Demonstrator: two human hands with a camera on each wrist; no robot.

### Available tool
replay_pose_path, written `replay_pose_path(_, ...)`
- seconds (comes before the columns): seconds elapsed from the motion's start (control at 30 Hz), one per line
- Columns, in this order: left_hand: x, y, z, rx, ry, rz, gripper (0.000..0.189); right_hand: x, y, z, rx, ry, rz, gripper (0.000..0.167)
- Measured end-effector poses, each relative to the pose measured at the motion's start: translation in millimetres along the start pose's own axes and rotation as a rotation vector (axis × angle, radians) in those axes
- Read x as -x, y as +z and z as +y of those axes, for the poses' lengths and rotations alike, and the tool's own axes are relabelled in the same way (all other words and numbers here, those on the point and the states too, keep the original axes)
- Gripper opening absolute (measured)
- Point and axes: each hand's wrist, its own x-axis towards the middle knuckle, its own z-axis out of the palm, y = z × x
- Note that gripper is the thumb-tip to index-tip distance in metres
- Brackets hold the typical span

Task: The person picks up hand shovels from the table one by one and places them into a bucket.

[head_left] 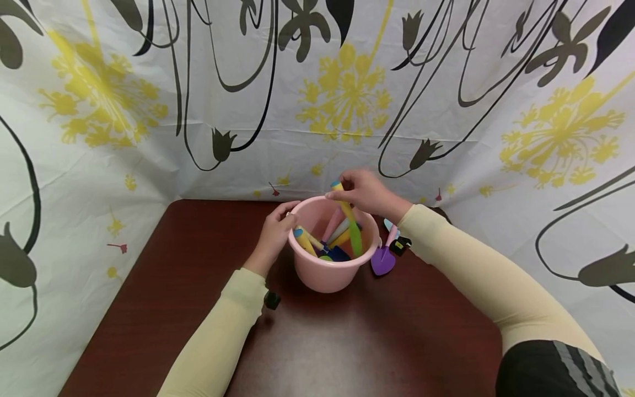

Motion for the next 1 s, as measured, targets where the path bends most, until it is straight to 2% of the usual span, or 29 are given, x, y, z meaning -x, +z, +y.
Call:
replay_pose_path(0.17,0.1,-0.4,-0.6,0.0,0.001,-0.003,0.038,-5.1,6.1,0.7,0.075,-0.013,-0.04,0.039)
replay_pose_path(0.7,0.3,-1.0,-0.8,0.011,-0.019,-0.011,0.037,-14.4,26.2,-8.0,0.089,0.011,-0.25,0.027)
replay_pose_path(1.0,-1.4,-1.8,0.0,0.026,-0.032,-0.023,0.04,-20.8,33.7,-4.8,0.109,0.027,-0.289,0.029)
